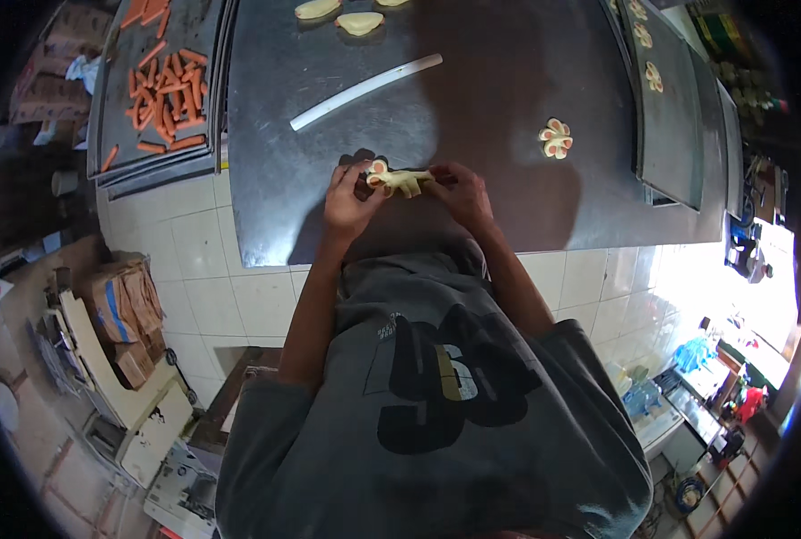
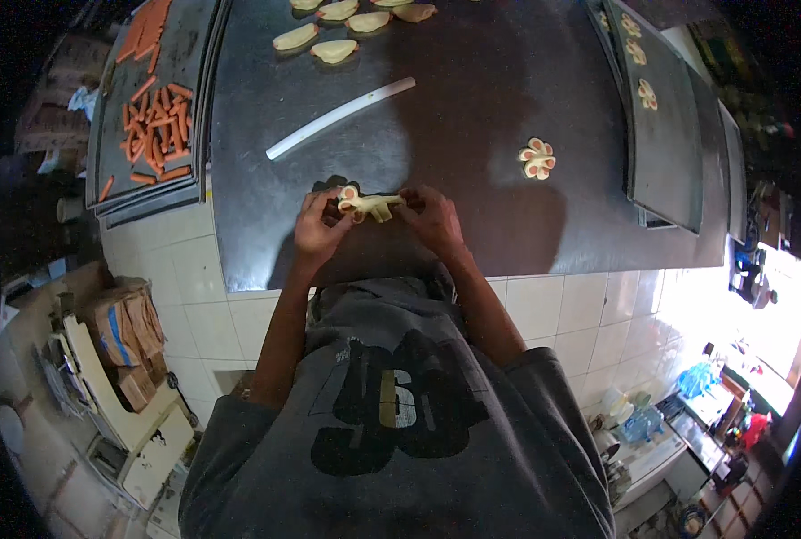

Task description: Shape pre-portioned dough into flower-like patterns using a knife and manual folding on a stainless steel table.

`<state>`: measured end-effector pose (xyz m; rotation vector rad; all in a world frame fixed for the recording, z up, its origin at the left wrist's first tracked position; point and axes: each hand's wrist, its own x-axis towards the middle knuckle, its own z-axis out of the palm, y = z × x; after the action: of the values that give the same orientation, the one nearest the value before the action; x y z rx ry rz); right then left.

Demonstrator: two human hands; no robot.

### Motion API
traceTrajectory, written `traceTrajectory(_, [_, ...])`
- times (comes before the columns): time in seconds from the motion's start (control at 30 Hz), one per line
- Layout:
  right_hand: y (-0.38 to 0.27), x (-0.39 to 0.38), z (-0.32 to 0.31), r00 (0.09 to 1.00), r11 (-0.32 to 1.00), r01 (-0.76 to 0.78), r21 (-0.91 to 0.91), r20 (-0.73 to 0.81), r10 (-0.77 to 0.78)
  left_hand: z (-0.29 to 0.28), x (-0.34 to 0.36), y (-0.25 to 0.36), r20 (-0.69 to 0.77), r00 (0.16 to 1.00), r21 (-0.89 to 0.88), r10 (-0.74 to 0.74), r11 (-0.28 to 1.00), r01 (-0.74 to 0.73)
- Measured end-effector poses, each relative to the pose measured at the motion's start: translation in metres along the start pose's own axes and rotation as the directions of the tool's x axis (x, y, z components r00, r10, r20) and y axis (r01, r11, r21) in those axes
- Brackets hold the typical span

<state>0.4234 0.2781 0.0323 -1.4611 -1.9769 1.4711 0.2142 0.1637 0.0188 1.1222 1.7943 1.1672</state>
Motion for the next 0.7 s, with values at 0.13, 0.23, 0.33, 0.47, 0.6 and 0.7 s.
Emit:
traceTrajectory(0.13, [-0.004, 0.006, -0.003, 0.997, 0.997, 0.046, -0.059, 0.069, -0.042, 0.009, -0.006, -0.005, -0.05, 0.999, 0.117, 0.019, 0.993, -0.013])
traceTrajectory(0.23, [-0.013, 0.01, -0.009, 0.996, 0.995, 0.052, -0.086, 0.071, -0.046, 0.011, -0.007, 0.01, -0.109, 0.994, 0.112, -0.01, 0.993, 0.022])
traceTrajectory(0.33, [-0.003, 0.018, -0.01, 0.993, 0.999, 0.044, 0.005, 0.112, -0.044, 0.011, -0.007, 0.017, -0.105, 0.991, 0.071, -0.078, 0.994, 0.086])
traceTrajectory(0.47, [0.002, 0.034, -0.009, 0.977, 0.99, 0.031, 0.138, 0.204, -0.059, 0.01, -0.008, 0.018, -0.061, 0.992, 0.109, -0.107, 0.988, 0.113])
traceTrajectory(0.6, [-0.008, 0.054, -0.007, 0.973, 0.978, 0.009, 0.21, 0.226, -0.057, 0.014, -0.009, 0.008, -0.097, 0.995, 0.055, -0.036, 0.998, 0.042])
traceTrajectory(0.7, [-0.013, 0.071, -0.008, 0.939, 0.989, 0.131, 0.068, 0.311, -0.145, 0.016, -0.008, 0.005, -0.104, 0.994, 0.095, 0.026, 0.995, -0.016])
